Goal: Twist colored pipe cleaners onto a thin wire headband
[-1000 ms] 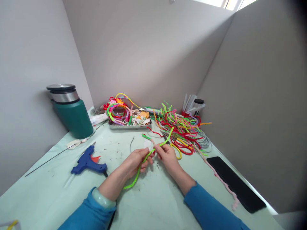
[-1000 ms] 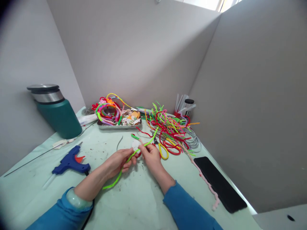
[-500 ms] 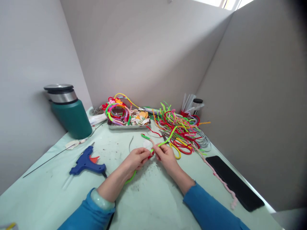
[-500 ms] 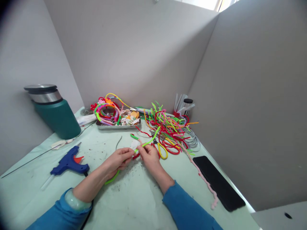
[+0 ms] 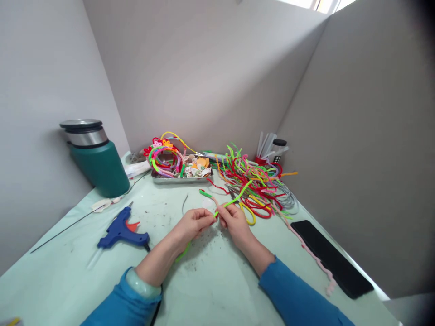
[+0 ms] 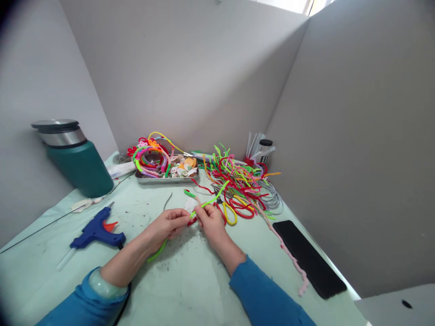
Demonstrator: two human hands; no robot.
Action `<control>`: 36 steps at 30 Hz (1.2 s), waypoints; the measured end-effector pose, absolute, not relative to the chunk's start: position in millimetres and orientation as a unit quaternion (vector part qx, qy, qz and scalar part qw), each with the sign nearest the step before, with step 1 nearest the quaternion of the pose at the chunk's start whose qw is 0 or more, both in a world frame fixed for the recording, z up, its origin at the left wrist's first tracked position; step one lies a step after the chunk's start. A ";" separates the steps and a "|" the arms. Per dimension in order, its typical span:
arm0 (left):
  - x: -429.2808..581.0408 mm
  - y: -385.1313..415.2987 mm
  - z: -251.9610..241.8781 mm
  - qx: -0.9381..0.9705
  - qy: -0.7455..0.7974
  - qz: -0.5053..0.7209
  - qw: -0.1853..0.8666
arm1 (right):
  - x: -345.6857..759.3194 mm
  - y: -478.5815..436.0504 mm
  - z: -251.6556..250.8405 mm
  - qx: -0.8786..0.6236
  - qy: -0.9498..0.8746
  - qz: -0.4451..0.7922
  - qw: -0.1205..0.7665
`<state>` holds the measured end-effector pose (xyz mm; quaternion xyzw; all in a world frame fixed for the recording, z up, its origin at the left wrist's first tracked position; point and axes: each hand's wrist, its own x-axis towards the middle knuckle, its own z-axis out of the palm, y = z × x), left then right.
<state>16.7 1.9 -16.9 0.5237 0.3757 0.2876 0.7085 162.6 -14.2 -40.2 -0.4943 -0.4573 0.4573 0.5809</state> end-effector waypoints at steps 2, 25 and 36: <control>17.6 2.6 -18.7 0.522 0.390 0.288 0.702 | 162.8 -14.0 -40.4 -0.497 -0.464 0.442 0.584; 23.7 3.1 -16.8 0.550 0.435 0.387 0.599 | 158.7 -17.5 -38.9 -0.524 -0.441 0.423 0.593; 22.0 2.5 -20.2 0.679 0.371 0.296 0.561 | 165.3 -10.3 -48.7 -0.576 -0.483 0.319 0.577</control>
